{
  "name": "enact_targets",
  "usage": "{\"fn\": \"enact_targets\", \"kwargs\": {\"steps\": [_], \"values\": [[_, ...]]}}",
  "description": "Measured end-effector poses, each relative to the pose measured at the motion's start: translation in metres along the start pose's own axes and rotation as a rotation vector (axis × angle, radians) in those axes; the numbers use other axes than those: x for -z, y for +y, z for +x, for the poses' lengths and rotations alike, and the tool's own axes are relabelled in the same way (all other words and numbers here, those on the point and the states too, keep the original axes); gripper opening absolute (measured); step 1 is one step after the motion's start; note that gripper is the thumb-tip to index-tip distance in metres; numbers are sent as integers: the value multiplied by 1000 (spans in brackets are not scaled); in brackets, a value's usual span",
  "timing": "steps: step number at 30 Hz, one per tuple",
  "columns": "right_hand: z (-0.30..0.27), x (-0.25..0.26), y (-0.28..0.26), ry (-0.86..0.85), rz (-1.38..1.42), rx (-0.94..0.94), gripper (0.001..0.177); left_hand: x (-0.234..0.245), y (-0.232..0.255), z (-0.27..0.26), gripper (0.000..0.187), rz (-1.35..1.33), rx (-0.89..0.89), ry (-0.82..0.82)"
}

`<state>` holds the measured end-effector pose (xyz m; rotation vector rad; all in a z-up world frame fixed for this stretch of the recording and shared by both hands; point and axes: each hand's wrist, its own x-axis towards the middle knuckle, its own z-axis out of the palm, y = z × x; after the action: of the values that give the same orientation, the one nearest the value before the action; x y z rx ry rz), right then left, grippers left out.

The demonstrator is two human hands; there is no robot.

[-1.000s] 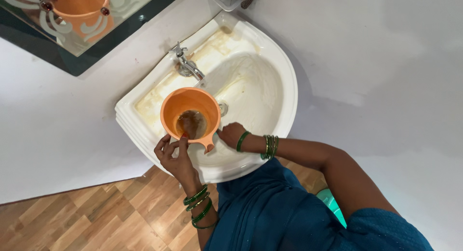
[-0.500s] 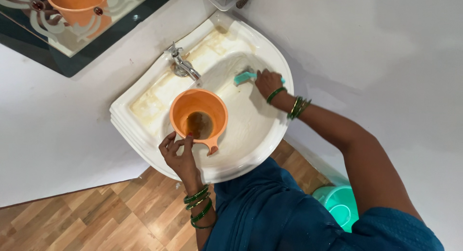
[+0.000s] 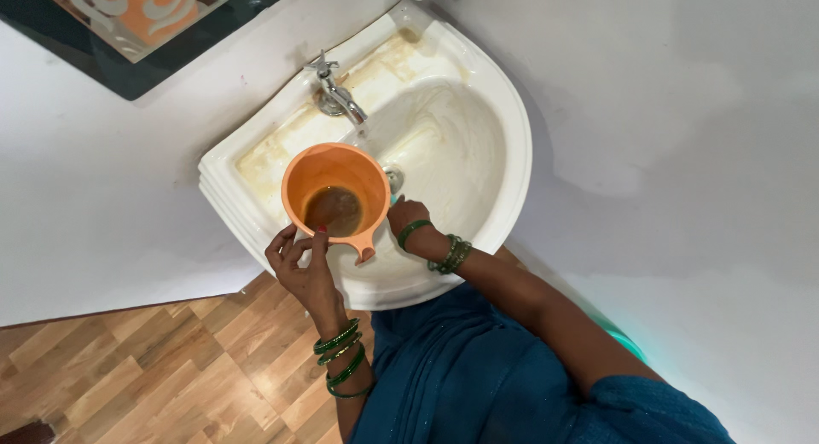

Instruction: The person scrubs the interior of a white bathroom sink using a teal brush and a liquid cleaning solution. They repeatedly dip the brush into an orange cup containing the solution and scrub various areas of the basin, including the drain and the faucet base.

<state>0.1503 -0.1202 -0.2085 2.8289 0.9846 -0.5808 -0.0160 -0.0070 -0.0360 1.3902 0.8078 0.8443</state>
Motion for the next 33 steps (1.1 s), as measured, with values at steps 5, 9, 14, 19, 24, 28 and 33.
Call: {"fn": "enact_targets", "kwargs": {"steps": [5,9,14,19,24,28,33], "values": [[8,-9,45,56,59,-86,25,2,-4,5,18,-64,-2,11],[48,-17,89,147,-40,-292,63,3,-9,6,19,-63,-39,6],[36,-20,21,56,86,-70,22,-5,-7,6,17,-113,3,49],[-45,34,-44,-164,71,190,30,-12,1,5,17,-187,29,56],[-59,47,12,-235,-87,164,24,-10,2,3,19,-159,54,14],[-8,29,79,-102,-199,-258,33,-4,-4,2,18,-44,22,-37],[39,2,106,153,-286,-108,66,1,-8,2,17,9,23,-33]]}}
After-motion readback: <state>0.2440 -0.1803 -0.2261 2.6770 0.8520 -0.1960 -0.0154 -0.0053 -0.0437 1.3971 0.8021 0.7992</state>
